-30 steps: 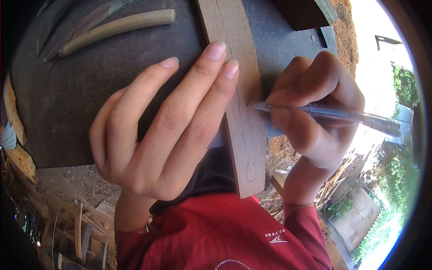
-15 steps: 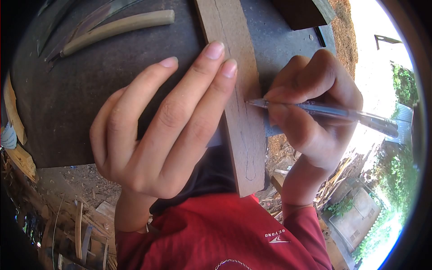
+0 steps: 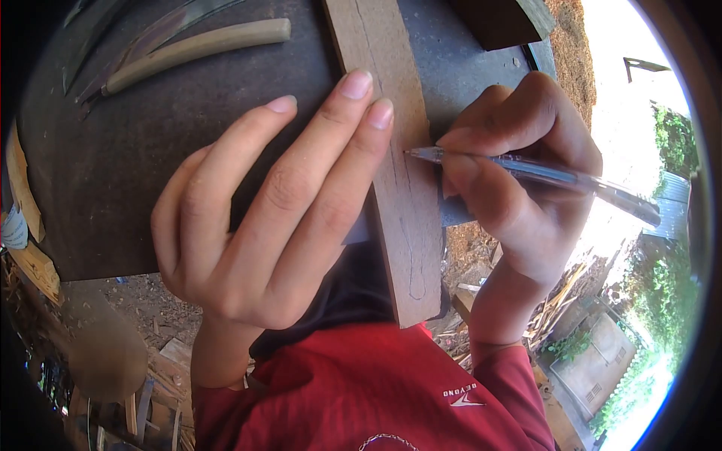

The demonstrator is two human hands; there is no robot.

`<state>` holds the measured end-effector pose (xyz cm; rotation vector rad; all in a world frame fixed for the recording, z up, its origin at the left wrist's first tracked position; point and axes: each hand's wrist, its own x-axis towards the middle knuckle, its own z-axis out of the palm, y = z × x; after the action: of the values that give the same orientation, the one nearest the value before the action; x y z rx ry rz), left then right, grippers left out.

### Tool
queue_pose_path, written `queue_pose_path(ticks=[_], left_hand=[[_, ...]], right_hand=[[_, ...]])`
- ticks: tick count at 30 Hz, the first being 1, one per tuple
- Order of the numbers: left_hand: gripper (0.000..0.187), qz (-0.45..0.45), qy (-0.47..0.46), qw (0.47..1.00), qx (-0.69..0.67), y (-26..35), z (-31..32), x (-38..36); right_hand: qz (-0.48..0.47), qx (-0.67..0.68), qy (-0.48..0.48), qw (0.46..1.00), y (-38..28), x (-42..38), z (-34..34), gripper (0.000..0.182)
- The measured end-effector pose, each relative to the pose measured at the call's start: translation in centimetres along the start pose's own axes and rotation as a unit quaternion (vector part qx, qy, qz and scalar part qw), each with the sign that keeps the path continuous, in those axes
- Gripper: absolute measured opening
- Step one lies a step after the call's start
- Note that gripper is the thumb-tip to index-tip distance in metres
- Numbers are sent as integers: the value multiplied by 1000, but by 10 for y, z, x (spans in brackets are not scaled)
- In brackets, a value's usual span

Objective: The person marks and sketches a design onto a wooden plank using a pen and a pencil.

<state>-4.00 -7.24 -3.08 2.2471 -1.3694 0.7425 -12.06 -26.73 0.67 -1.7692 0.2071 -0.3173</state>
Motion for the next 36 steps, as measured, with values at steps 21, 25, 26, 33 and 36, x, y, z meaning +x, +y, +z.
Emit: queue_pose_path(ticks=[21,25,26,33,36], left_hand=[[52,-14,9,1000,-1,3,2,2],[52,-11,7,1000,-1,3,2,3],[52,-11,8,1000,0,3,3,3],[50,-11,9,1000,1,0,2,-2],[48,-17,-2,1000,2,0,-1,0]], right_hand=[[-5,-23,-2,1000,1,1,-4,15],[17,8,39,999,-2,0,-4,15],[20,28,54,998,-2,0,-7,15],[-64,22,55,996,16,10,-1,16],[-34,8,23,999,6,17,-1,15]])
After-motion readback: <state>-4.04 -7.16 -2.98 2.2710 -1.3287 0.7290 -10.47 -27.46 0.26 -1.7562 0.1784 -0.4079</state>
